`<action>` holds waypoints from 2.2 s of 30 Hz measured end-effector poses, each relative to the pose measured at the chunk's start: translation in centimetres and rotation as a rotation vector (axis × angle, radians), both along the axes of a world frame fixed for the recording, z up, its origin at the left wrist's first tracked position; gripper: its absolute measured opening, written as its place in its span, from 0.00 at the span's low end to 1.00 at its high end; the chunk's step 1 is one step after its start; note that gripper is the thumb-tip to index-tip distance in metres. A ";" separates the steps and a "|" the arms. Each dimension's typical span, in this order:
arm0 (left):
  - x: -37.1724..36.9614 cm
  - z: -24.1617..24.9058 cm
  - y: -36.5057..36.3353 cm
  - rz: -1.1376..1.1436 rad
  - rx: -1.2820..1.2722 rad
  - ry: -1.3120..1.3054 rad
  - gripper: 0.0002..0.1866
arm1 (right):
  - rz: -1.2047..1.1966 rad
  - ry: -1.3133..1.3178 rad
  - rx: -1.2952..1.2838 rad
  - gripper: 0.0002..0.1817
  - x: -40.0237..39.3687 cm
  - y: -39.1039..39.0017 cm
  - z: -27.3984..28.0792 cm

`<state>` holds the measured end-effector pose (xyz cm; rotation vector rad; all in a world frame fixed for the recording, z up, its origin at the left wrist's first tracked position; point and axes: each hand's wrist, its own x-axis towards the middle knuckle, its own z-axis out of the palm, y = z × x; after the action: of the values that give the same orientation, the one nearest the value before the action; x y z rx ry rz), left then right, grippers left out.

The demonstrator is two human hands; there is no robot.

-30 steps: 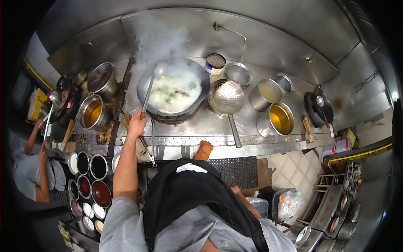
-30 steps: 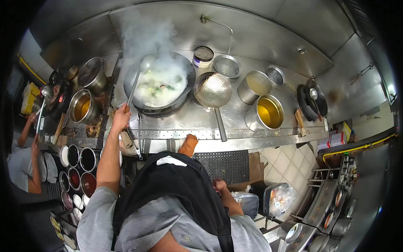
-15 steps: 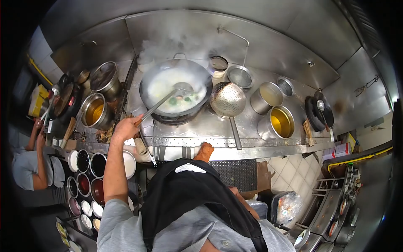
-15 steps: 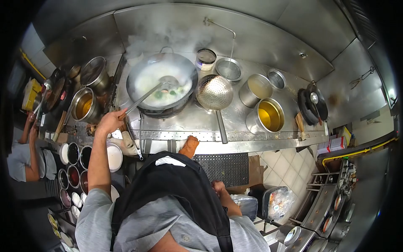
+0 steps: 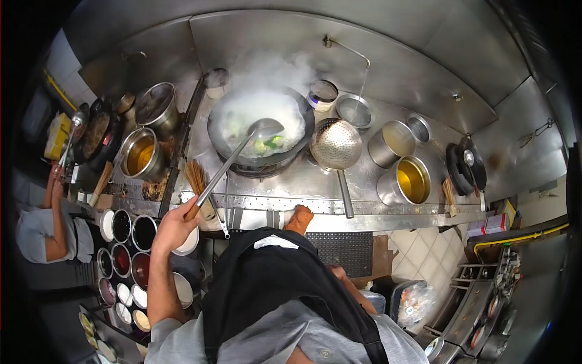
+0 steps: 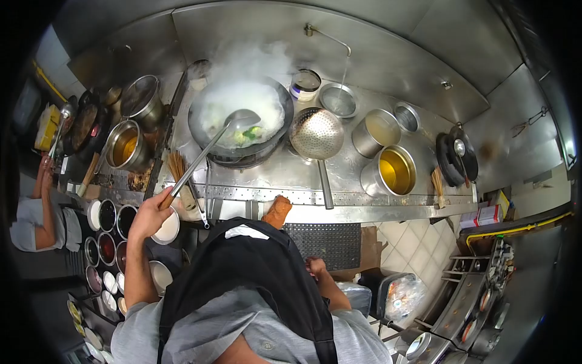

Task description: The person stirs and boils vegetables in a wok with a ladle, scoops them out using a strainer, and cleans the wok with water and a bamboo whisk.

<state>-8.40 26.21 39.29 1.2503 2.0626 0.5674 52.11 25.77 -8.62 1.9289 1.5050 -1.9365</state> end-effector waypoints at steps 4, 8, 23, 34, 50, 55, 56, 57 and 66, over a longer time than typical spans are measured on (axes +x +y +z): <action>-1.0 1.4 -2.4 -0.035 -0.015 -0.058 0.33 | -0.061 0.028 -0.039 0.15 0.5 -0.1 -1.4; -0.7 0.7 -1.3 -0.090 -0.045 0.140 0.34 | -0.084 0.070 -0.071 0.15 0.5 0.6 -0.4; 1.3 -15.8 9.5 0.071 0.250 -0.069 0.33 | -0.131 0.039 0.050 0.16 -2.1 -0.4 6.2; 0.1 -12.4 11.1 0.288 0.230 -0.194 0.32 | -0.194 -0.066 -0.051 0.10 -2.2 -1.4 5.9; 4.7 -10.1 2.9 0.331 0.009 -0.734 0.38 | -0.322 0.315 0.185 0.22 -13.6 10.5 12.0; 7.4 -9.3 1.9 0.281 0.100 -0.458 0.36 | -0.201 0.206 0.442 0.31 -18.8 13.4 14.9; 7.9 -9.0 2.1 0.283 0.114 -0.438 0.36 | -0.149 0.228 0.407 0.30 -19.2 14.0 14.9; 8.6 -8.7 2.2 0.287 0.128 -0.418 0.36 | -0.150 0.234 0.439 0.30 -19.5 14.3 14.6; 13.7 -9.5 0.9 0.337 0.393 -0.121 0.37 | 0.078 -0.003 0.779 0.31 -22.0 14.8 17.9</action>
<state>5.30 27.06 29.83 1.0427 2.1359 1.2207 30.09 40.52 9.32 2.0197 2.5506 -1.4083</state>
